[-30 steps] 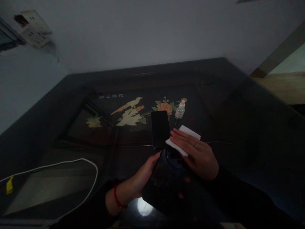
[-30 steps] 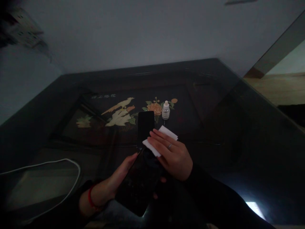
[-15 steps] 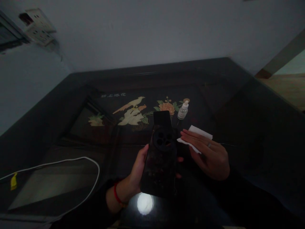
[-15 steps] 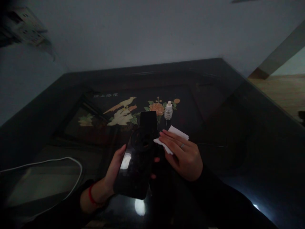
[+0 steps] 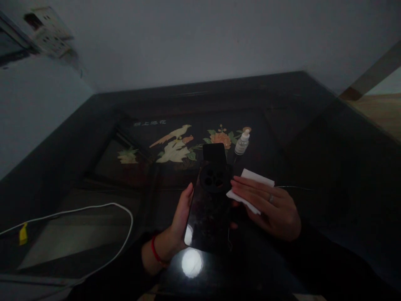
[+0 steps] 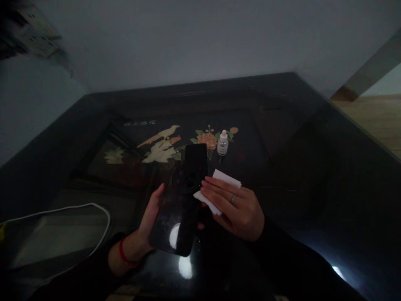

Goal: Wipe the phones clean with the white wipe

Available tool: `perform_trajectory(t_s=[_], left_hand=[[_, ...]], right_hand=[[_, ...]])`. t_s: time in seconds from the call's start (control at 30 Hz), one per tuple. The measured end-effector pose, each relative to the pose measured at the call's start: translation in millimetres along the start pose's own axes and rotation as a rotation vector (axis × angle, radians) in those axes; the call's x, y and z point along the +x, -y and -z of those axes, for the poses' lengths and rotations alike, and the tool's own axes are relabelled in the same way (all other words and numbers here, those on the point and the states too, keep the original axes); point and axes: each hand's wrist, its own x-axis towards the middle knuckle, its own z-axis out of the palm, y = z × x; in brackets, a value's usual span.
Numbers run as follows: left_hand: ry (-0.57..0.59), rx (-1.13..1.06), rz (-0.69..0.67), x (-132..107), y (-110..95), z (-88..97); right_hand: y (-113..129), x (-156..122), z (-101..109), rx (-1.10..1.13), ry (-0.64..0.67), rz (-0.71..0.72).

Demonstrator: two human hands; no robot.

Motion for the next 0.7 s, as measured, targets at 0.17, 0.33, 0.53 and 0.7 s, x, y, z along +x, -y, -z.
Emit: perform_trajectory(t_s=[0.17,0.33,0.53,0.7], left_hand=[[-0.045,0.063,0.056,3,10,-1.8],[-0.148,0.103,0.069,6,25,4.0],[-0.27,0.07,0.023,7,24,12.0],[-0.244,0.071,0.027,7,24,7.0]], right_hand=[[-4,8,-4,-0.035,-0.068,-0.165],[7,11,-17,-0.088,0.038,-0.046],[24,9,-21,-0.085,0.164,0.243],[4,10,-14,-0.113,0.072,0.034]])
